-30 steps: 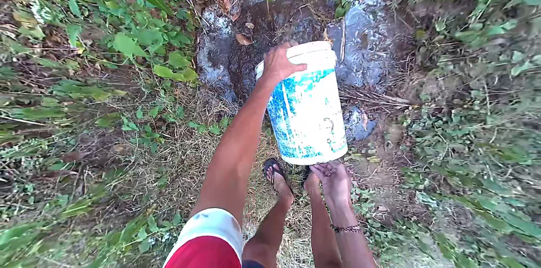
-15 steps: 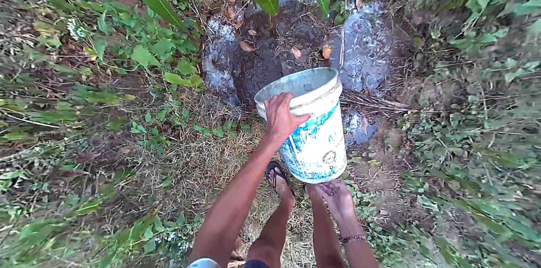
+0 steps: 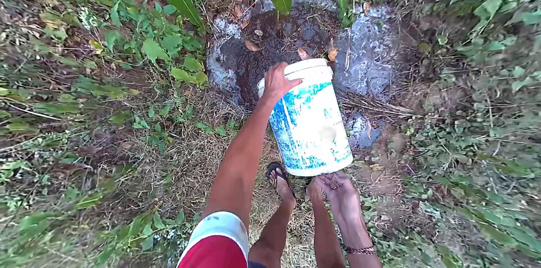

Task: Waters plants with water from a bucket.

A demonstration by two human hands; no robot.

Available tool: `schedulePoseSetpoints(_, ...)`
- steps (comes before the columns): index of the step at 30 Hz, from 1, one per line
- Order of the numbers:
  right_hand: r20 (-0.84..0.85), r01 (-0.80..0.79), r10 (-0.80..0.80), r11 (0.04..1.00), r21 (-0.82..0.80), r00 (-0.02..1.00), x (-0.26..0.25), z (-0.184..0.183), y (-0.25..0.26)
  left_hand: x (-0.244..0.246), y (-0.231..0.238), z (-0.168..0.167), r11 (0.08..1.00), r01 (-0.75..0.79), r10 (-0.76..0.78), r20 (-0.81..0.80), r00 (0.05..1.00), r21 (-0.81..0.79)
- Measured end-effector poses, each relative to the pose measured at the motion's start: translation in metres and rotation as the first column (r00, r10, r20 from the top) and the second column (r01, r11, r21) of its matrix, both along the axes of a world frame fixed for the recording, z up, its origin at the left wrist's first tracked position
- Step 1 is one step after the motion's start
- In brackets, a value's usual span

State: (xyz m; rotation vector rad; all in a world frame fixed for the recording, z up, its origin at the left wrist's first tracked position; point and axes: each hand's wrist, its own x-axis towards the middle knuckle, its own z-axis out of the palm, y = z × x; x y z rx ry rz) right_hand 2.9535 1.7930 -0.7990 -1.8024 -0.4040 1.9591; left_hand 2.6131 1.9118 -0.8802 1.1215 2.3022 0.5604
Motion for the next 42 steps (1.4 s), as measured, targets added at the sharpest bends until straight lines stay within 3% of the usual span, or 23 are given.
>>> schedulePoseSetpoints(7, -0.024, -0.042, 0.045, 0.991, 0.126, 0.999, -0.014, 0.044, -0.009, -0.030, -0.010, 0.002, 0.999, -0.024, 0.027, 0.072, 0.997, -0.043)
schedulePoseSetpoints(12, 0.019, -0.086, 0.084, 0.986, 0.144, 0.996, 0.002, 0.086, -0.038, -0.013, -0.063, 0.001, 0.990, -0.117, 0.130, 0.192, 0.973, -0.077)
schedulePoseSetpoints(15, 0.072, -0.114, 0.104, 0.980, 0.163, 0.992, 0.022, 0.110, -0.057, 0.004, -0.104, 0.022, 0.980, -0.170, 0.189, 0.239, 0.953, -0.101)
schedulePoseSetpoints(18, 0.149, -0.133, 0.112, 0.981, 0.142, 0.983, 0.045, 0.128, -0.071, 0.010, -0.151, 0.080, 0.971, -0.178, 0.217, 0.278, 0.936, -0.160)
schedulePoseSetpoints(24, 0.200, -0.374, 0.337, 0.908, 0.190, 0.920, 0.084, 0.146, -0.063, 0.032, -0.252, 0.268, 0.945, -0.128, 0.263, 0.469, 0.843, -0.301)
schedulePoseSetpoints(27, 0.259, -0.670, 0.620, 0.709, 0.218, 0.740, 0.097, 0.163, -0.056, 0.073, -0.325, 0.344, 0.958, -0.206, 0.279, 0.476, 0.834, -0.200)
schedulePoseSetpoints(29, 0.365, -0.870, 0.789, 0.447, 0.209, 0.493, 0.117, 0.175, -0.053, 0.120, -0.371, 0.383, 0.951, -0.299, 0.305, 0.421, 0.854, -0.082)
schedulePoseSetpoints(31, 0.461, -0.976, 0.861, 0.167, 0.141, 0.214, 0.149, 0.192, -0.057, 0.179, -0.416, 0.414, 0.918, -0.397, 0.376, 0.304, 0.875, 0.006)
schedulePoseSetpoints(33, 0.489, -0.996, 0.871, 0.007, 0.085, 0.047, 0.199, 0.210, -0.063, 0.247, -0.460, 0.446, 0.884, -0.465, 0.453, 0.157, 0.878, 0.048)
schedulePoseSetpoints(36, 0.511, -0.988, 0.857, -0.128, 0.087, -0.066, 0.287, 0.224, -0.052, 0.358, -0.524, 0.488, 0.829, -0.556, 0.558, -0.021, 0.829, 0.068)
schedulePoseSetpoints(38, 0.523, -0.985, 0.848, -0.150, 0.081, -0.086, 0.351, 0.223, -0.032, 0.435, -0.566, 0.500, 0.784, -0.619, 0.621, -0.072, 0.780, 0.055)
schedulePoseSetpoints(40, 0.538, -0.986, 0.831, -0.164, -0.004, -0.140, 0.423, 0.217, -0.009, 0.508, -0.604, 0.494, 0.704, -0.709, 0.709, -0.086, 0.700, 0.039)
schedulePoseSetpoints(42, 0.489, -0.949, 0.813, -0.261, -0.180, -0.316, 0.501, 0.214, 0.005, 0.579, -0.638, 0.482, 0.605, -0.796, 0.794, -0.076, 0.603, 0.007)
